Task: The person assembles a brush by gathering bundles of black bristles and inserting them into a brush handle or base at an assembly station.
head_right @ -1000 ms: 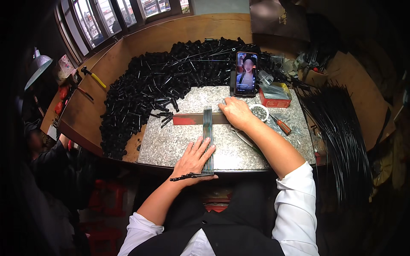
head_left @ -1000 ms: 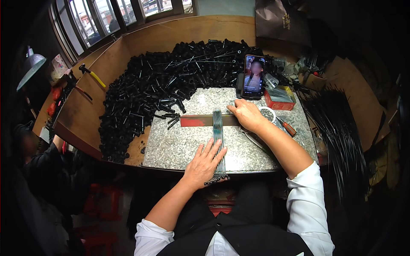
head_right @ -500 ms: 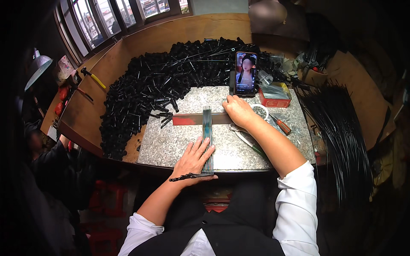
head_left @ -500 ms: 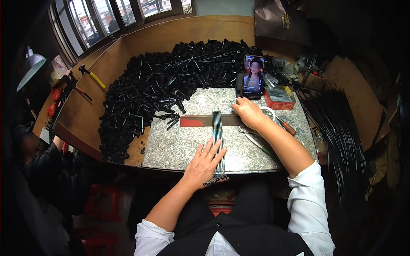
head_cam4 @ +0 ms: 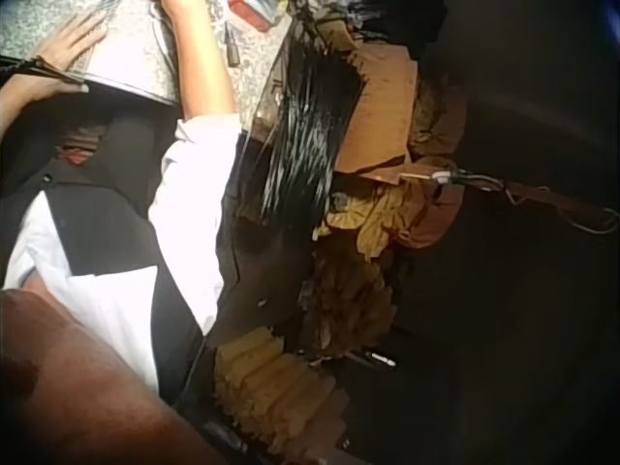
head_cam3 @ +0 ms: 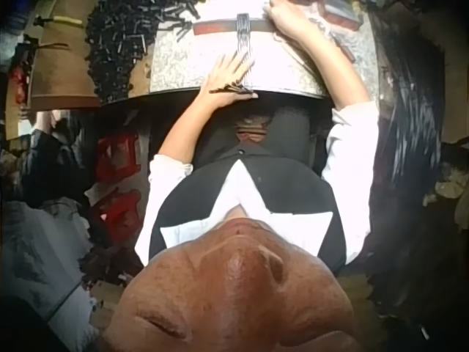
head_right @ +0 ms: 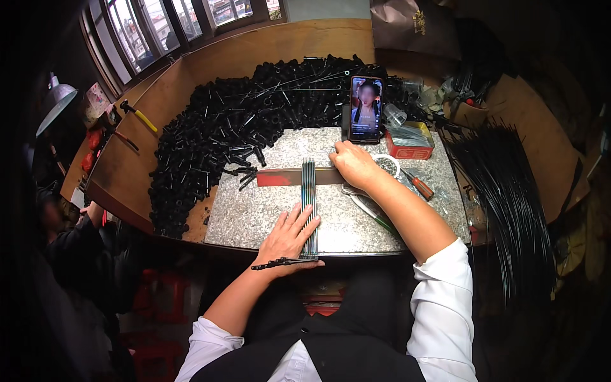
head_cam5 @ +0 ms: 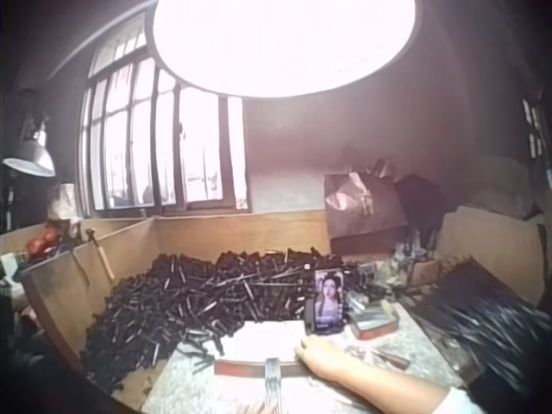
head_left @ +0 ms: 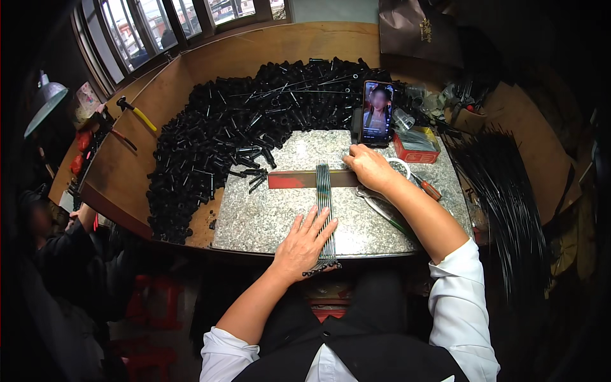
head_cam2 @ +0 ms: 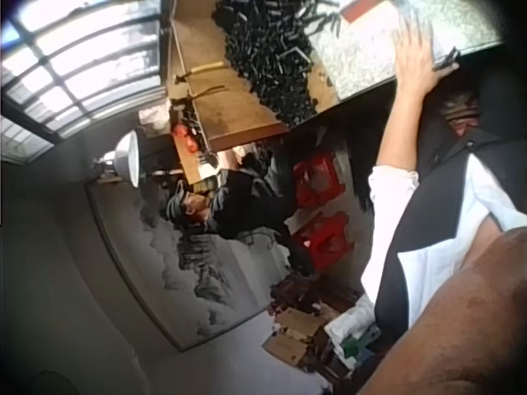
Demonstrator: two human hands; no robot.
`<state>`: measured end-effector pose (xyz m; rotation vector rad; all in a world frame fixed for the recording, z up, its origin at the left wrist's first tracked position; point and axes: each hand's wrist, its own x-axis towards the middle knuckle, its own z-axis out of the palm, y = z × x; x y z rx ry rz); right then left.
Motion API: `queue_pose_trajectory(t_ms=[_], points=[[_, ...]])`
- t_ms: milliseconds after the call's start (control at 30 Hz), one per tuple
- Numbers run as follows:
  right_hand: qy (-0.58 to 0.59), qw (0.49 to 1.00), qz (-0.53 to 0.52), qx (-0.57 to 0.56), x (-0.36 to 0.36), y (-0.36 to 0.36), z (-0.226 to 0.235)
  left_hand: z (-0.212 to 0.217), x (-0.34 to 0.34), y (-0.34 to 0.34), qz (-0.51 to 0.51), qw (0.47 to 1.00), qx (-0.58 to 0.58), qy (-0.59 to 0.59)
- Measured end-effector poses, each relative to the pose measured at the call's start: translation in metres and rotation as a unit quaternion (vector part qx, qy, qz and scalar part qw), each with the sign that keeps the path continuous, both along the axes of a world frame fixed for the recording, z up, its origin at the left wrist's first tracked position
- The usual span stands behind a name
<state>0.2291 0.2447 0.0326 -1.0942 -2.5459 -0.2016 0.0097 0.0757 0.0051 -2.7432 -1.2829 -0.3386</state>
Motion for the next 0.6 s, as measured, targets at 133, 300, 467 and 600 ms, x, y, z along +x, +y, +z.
queue_pose_trajectory(t_ms=[133, 300, 467, 600], points=[[-0.018, 1.000, -0.002, -0.008, -0.003, -0.001, 0.001, 0.000, -0.001, 0.000, 0.001, 1.000, 0.000, 0.003], [-0.025, 1.000, -0.004, -0.013, -0.002, 0.002, 0.001, 0.000, -0.001, 0.000, -0.003, 1.000, 0.002, -0.002], [-0.021, 1.000, 0.002, 0.010, -0.005, 0.003, 0.002, 0.000, -0.001, 0.001, -0.006, 1.000, 0.008, -0.008], [-0.010, 1.000, 0.012, 0.026, -0.010, 0.005, 0.003, -0.001, -0.001, 0.001, -0.008, 1.000, 0.016, -0.007]])
